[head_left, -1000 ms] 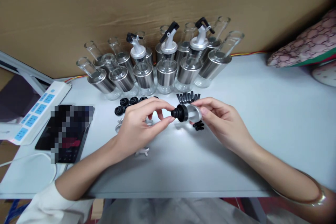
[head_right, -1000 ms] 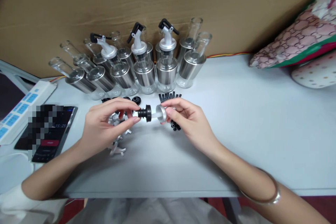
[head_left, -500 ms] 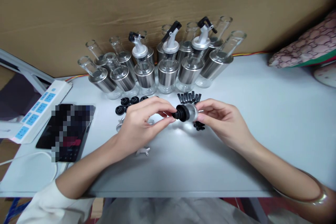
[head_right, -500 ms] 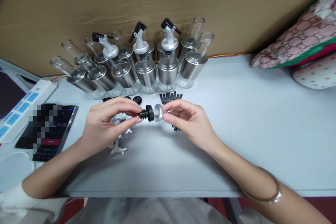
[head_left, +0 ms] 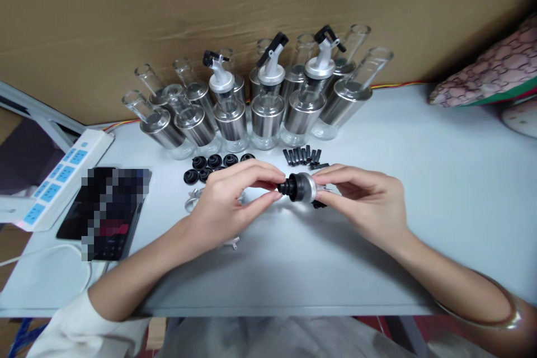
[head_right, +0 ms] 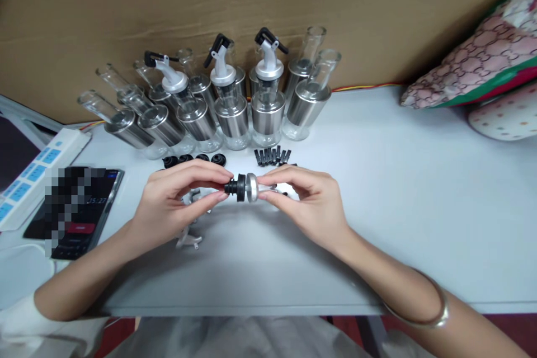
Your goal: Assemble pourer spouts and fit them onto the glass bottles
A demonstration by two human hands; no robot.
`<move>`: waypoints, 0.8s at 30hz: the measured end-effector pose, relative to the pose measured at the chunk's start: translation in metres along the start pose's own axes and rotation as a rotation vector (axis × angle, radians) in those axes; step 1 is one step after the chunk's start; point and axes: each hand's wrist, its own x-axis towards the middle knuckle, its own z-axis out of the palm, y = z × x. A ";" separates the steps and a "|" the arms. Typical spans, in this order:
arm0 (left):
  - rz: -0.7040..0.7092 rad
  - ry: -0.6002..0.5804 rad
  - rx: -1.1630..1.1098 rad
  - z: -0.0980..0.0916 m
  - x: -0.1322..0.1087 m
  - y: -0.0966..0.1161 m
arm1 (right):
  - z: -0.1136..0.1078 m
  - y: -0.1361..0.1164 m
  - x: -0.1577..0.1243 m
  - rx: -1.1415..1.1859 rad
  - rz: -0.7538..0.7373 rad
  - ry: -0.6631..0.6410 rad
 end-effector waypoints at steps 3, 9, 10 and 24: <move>0.045 0.017 0.018 0.002 -0.001 -0.001 | -0.001 0.001 -0.002 -0.006 -0.073 -0.004; 0.120 -0.006 0.082 -0.001 -0.002 0.001 | -0.003 0.002 -0.001 -0.066 -0.132 -0.033; 0.144 -0.021 0.111 -0.002 -0.002 0.002 | -0.003 0.003 -0.001 -0.072 -0.131 -0.043; 0.279 -0.111 0.169 -0.007 -0.003 0.004 | -0.004 0.000 -0.002 -0.138 -0.155 -0.087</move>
